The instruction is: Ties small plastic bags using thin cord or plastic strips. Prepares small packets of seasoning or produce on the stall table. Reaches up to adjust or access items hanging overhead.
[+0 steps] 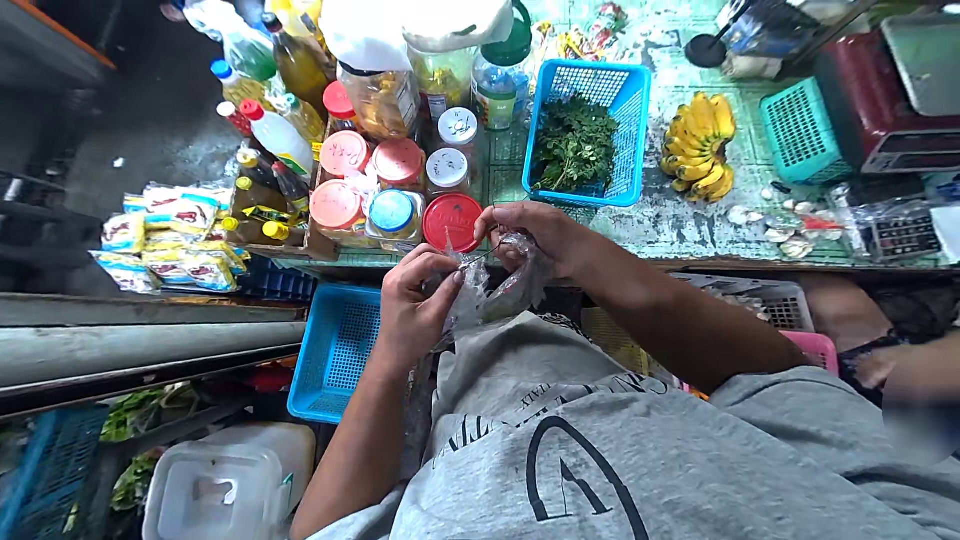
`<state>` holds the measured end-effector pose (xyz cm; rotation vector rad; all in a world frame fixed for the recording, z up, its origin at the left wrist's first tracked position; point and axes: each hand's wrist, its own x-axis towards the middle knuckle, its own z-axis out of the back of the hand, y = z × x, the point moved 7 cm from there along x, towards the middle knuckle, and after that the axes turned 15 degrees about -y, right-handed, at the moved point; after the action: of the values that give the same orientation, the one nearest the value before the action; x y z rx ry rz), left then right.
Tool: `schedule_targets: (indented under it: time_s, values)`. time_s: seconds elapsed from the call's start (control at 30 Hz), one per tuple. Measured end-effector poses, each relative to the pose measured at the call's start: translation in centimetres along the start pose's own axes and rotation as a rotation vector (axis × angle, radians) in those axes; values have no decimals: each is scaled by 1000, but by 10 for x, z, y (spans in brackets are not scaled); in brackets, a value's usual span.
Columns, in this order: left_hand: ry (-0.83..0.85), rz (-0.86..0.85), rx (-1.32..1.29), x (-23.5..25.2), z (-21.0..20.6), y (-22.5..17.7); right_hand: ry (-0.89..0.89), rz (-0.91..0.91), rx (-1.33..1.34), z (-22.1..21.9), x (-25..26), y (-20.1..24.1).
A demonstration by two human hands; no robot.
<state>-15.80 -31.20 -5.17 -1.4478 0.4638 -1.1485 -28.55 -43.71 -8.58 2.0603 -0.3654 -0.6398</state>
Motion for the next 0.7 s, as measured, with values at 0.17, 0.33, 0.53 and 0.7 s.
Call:
schedule_targets:
  time_s: [0.17,0.33,0.53,0.7]
  values:
    - [-20,11,-12,-4,-5,4,-146,50,-90,0,-1,1]
    - [112,-29,60,-3,-7,-1,-160,138,-197,1,-2,6]
    - [261,-114,177,2,0,-7,-113,240,-482,-5,-6,13]
    - [293,-152,188,4,-13,-6,-41,278,-579,-20,-8,10]
